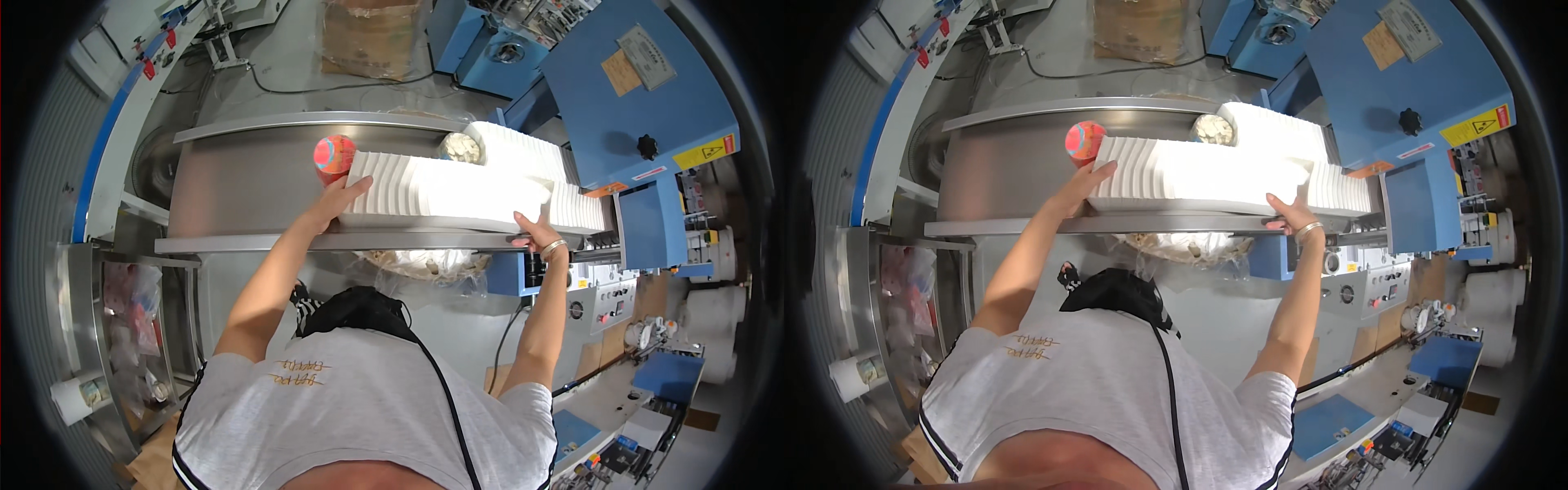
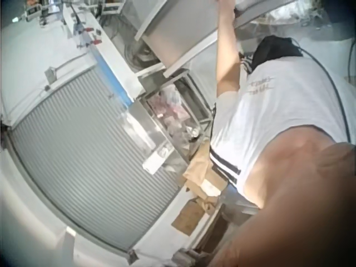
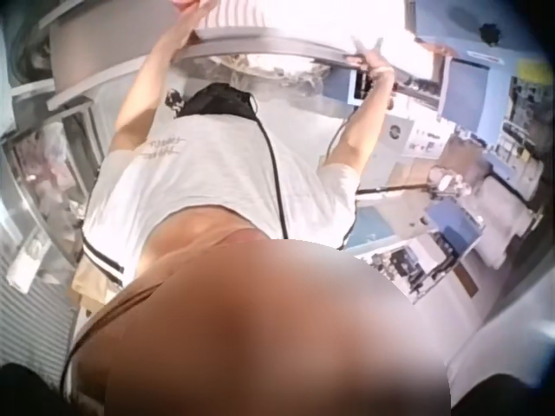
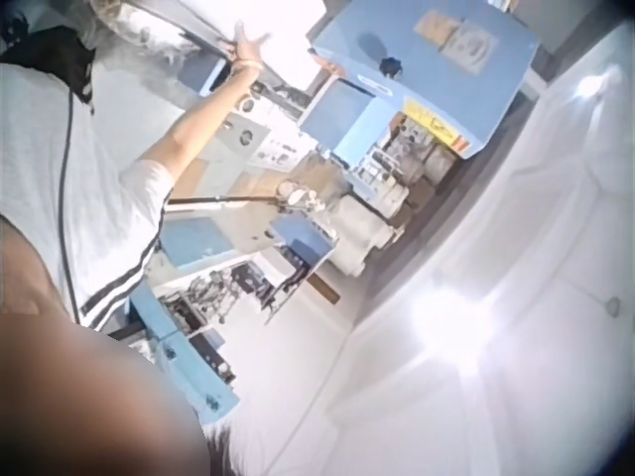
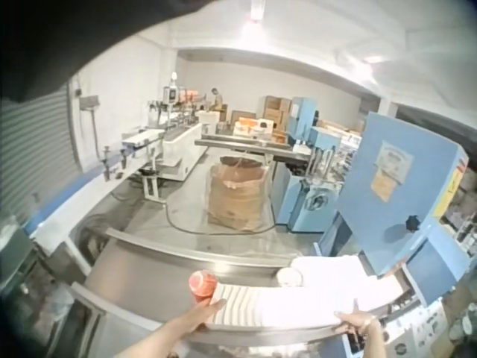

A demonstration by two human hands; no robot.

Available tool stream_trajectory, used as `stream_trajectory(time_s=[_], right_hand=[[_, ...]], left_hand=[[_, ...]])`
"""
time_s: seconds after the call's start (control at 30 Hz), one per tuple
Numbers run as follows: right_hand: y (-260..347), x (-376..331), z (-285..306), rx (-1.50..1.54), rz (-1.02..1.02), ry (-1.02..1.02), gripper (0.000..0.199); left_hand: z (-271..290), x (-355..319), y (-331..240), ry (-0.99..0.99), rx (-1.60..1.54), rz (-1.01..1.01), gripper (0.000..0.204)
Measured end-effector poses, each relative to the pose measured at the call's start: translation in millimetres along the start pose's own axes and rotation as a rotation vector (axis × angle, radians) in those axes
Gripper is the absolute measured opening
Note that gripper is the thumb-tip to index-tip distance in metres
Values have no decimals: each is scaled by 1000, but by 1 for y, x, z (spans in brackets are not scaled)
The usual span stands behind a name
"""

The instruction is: Gathering stacks of paper products from a machine and wrapping them for distribution.

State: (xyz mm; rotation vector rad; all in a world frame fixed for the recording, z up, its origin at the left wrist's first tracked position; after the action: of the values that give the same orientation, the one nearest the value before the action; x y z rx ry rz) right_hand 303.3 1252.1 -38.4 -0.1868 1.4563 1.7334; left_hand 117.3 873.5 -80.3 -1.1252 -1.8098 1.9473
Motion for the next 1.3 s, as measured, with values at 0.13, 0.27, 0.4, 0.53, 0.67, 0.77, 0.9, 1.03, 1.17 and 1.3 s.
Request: stream_trajectory(time_s=[0.13, 0.27, 0.4, 0.53, 0.67, 0.77, 0.9, 1.03, 1.17, 1.3], right_hand=[[3, -11, -46, -67, 16, 71, 88], [36, -42, -131, -99, 64, 169, 93], [57, -39, -222, 37, 269, 334, 101], [84, -33, -265, -98, 250, 370, 111], [97, -25, -261, -170, 195, 485, 110], [96, -24, -236, -283, 158, 437, 103], [116, 0, -202, -369, 501, 246, 101], [146, -14, -198, -654, 485, -214, 103], [207, -58, -274, -776, 1020, -334, 83], [243, -50, -403, -695, 1053, 71, 72]], left_hand=[[34, -40, -32, -136, 202, 136, 75], [115, -63, -11, -136, 142, 101, 65], [187, -101, -2, -209, 19, 105, 64], [236, -134, 13, -342, 35, 169, 69], [233, -141, 12, -436, 56, 175, 76], [214, -143, 2, -492, 64, 136, 75], [209, -128, -1, -449, 59, 42, 73], [205, -119, 7, -470, 0, 27, 68], [191, -119, -8, -552, 73, 57, 71], [189, -115, -10, -535, 115, -20, 62]])
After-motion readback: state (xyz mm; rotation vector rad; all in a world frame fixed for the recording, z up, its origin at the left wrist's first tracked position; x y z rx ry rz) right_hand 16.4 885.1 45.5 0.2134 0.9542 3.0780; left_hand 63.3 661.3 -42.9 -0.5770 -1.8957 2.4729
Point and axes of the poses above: each hand's wrist, its own x-axis towards the middle knuckle, its own z-axis out of the back of the hand, y = z × x, the point moved 9 cm from there along x, towards the middle knuckle, and after that the axes turned 11 degrees about x, right-handed, at the moved point
